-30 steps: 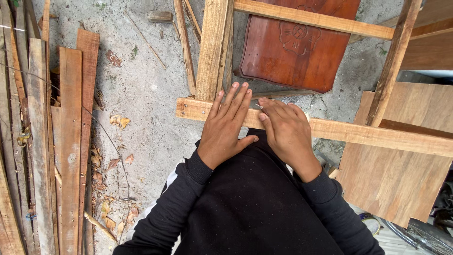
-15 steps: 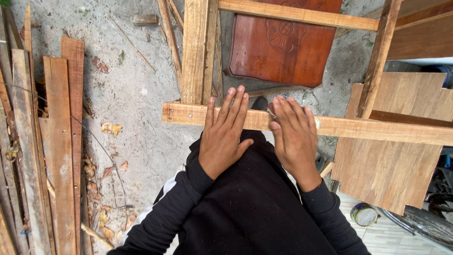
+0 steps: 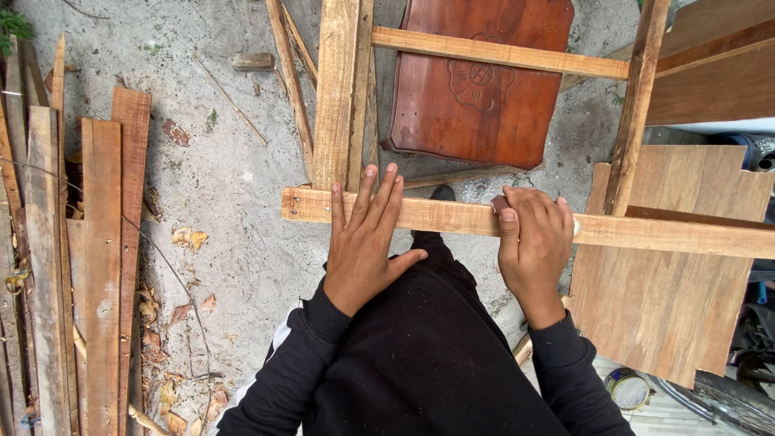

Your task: The person is sanding the surface of a wooden frame structure by hand using a piece of sandpaper.

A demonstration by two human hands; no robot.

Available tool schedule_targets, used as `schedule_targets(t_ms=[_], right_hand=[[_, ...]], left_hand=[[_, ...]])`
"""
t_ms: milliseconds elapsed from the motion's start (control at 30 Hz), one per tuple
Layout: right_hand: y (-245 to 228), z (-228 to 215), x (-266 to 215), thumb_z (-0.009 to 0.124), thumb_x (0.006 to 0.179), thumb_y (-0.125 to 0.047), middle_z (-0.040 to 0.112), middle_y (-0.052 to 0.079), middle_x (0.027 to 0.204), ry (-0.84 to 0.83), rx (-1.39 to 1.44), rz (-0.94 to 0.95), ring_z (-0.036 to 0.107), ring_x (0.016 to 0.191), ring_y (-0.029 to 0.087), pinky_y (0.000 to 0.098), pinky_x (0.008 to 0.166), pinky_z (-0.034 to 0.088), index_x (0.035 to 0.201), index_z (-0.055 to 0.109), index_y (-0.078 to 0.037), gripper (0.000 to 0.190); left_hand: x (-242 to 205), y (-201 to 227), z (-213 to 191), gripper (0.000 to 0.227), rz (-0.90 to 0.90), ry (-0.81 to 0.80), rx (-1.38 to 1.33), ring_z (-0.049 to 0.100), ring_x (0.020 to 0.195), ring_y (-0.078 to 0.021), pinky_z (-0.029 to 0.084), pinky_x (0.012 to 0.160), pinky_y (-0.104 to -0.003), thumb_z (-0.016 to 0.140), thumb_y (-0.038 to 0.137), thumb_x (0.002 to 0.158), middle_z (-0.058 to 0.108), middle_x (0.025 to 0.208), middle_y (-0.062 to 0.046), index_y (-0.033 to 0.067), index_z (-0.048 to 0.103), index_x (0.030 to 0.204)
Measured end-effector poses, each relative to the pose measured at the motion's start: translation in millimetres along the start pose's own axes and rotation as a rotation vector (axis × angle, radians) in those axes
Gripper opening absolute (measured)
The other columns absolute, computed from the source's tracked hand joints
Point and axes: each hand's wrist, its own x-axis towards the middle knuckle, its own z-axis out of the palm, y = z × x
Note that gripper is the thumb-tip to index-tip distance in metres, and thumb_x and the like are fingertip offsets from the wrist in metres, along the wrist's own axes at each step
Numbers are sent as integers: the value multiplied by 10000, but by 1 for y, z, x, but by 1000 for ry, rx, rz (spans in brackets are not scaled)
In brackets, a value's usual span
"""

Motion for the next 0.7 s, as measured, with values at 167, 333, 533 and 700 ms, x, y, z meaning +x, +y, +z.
schedule_targets(t_ms=[167, 333, 533, 700], right_hand=[[-53, 39, -2, 373, 1116, -506, 695, 140, 1283, 12, -3, -290, 586, 1289, 317, 513, 1189, 282, 1321, 639, -39, 575], [-27, 14, 2, 365, 1126, -493, 705, 108, 1209, -64, 36, -143, 612, 1225, 295, 499, 1200, 281, 1248, 672, -85, 525], [-52, 41, 3, 395, 1060, -493, 701, 82, 1089, -17, -108, -131, 621, 1127, 276, 497, 1200, 280, 1175, 679, -94, 503], [-59, 33, 0, 354, 1135, -492, 687, 93, 1174, -47, 25, -167, 610, 1154, 276, 505, 1199, 273, 1216, 672, -90, 519]], left_hand=[[0, -8, -4, 1034, 63, 39, 76, 168, 1579, -248, 58, 1280, -577, 806, 547, 793, 321, 1668, -72, 79, 334, 1585], [1, -12, -4, 998, 93, 4, 12, 243, 1552, -235, 130, 1281, -525, 802, 503, 794, 365, 1645, -67, 81, 355, 1579], [0, -17, -7, 975, 112, 12, 65, 265, 1559, -230, 161, 1292, -504, 807, 448, 812, 356, 1658, -61, 81, 350, 1592], [-3, -19, -7, 1025, 141, -22, 19, 256, 1550, -246, 150, 1286, -496, 819, 450, 788, 340, 1656, -86, 73, 316, 1598]])
